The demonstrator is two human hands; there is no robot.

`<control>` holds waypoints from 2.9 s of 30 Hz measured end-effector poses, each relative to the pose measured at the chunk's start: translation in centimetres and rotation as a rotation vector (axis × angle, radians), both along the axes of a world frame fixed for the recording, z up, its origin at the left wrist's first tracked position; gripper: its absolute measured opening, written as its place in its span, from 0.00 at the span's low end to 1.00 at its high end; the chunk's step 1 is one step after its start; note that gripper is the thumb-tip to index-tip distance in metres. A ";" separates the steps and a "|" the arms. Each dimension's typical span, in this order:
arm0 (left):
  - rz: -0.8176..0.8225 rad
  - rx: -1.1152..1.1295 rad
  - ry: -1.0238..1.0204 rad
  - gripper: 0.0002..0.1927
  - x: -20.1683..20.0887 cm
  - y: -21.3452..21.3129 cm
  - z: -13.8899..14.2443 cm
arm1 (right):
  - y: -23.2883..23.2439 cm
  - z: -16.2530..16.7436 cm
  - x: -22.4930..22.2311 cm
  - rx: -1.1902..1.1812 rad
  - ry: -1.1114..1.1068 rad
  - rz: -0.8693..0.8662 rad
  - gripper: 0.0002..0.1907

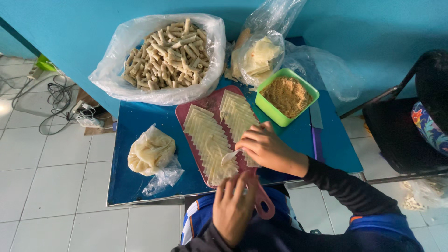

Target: The person folds square dough wrappers into triangular parcels on a pink paddle-shaped board, pressing the edges to seal them. They occasionally use a spoon to add brown filling from a green container onto a wrapper before folding, and arrange the finished parcels in rows on the board.

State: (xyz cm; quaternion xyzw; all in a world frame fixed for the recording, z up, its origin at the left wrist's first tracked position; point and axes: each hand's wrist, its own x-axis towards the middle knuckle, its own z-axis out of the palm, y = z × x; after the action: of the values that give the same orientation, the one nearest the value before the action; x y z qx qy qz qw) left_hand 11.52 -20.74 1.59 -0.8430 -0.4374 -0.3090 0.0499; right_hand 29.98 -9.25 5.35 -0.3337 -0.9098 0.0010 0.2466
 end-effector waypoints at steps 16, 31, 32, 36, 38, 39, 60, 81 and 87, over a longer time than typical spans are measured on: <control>0.110 -0.018 -0.063 0.23 -1.3 0.3 -0.9 | 2.2 0.2 -2.0 0.084 0.080 -0.069 0.07; 0.099 -0.021 -0.019 0.21 -1.3 0.6 -0.5 | 0.1 0.3 -3.8 0.140 -0.041 -0.044 0.19; 0.094 -0.034 -0.047 0.22 -1.4 0.7 -0.4 | 0.2 0.3 -3.6 0.143 -0.043 -0.054 0.17; 0.108 -0.130 -0.153 0.23 -2.0 1.1 -0.4 | 1.5 0.1 -2.9 0.182 -0.075 -0.070 0.14; 0.121 -0.147 -0.155 0.22 -2.2 1.4 -0.4 | 2.4 -0.1 -2.8 0.162 -0.080 -0.069 0.14; 0.123 -0.131 -0.134 0.21 -2.2 1.5 -0.5 | 2.8 -0.2 -2.8 0.152 -0.083 -0.071 0.13; 0.129 -0.069 -0.122 0.16 -2.0 1.5 -0.4 | 7.0 -1.1 -4.2 0.303 -0.106 -0.114 0.13; 0.126 -0.053 -0.116 0.18 -1.9 1.5 -0.9 | 8.7 0.3 -3.1 0.004 0.031 -0.157 0.05; 0.127 -0.041 -0.102 0.19 -1.9 1.5 -1.0 | 8.5 0.8 -3.3 0.034 -0.017 -0.069 0.05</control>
State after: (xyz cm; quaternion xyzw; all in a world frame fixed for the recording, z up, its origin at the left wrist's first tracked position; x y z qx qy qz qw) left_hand 9.62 -19.23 0.63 -0.7975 -0.4983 -0.3388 0.0298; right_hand 26.73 -0.78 6.19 -0.3608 -0.8997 -0.0257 0.2444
